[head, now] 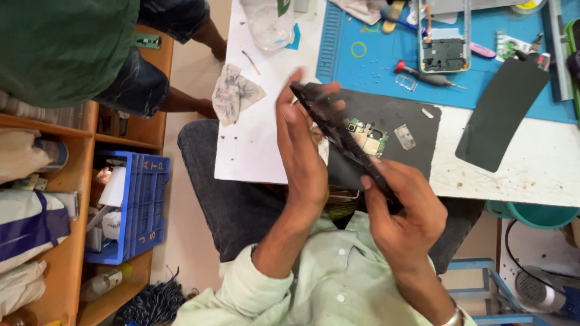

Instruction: The person disassembles a smartphone by removing the back cover, battery, and motherboard. They then apply a black protective film to the back cover.

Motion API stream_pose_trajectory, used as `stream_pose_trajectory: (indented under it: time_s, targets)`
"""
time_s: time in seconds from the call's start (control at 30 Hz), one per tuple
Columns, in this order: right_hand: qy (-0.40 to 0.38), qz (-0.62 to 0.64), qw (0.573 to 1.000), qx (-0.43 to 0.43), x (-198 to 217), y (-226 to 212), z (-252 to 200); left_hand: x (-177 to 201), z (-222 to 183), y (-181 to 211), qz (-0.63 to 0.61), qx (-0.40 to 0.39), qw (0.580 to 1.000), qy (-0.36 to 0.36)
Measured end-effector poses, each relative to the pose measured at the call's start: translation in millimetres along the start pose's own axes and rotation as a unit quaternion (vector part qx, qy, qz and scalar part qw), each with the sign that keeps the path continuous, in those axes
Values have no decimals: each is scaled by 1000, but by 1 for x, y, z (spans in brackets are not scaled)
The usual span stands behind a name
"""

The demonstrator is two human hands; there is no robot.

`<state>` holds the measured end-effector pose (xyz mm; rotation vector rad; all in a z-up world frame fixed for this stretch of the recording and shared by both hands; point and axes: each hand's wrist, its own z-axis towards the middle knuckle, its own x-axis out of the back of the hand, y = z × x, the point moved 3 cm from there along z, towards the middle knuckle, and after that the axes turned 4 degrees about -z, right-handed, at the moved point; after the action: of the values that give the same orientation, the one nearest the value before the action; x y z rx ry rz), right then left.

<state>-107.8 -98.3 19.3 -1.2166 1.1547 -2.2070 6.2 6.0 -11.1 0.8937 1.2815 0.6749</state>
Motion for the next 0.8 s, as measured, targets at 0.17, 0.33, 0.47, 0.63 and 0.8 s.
stream_pose_trajectory:
  time_s: [0.17, 0.33, 0.47, 0.63, 0.8]
  targets:
    - [-13, -94, 984, 151, -10, -32, 2, -20, -6, 6, -109, 39, 990, -75]
    - [-120, 48, 987, 99, -6, -30, 9, -1, 6, -5, -268, 129, 953, -52]
    - [-126, -3, 984, 122, -2, -15, 6, 7, 4, -18, -369, 145, 912, -108]
    - [-24, -54, 998, 19, 7, 21, 20, 7, 5, -33, -402, 209, 885, -108]
    - [-3, -212, 977, -14, 20, 45, 49, -1, 1, -25, -409, 197, 876, -160]
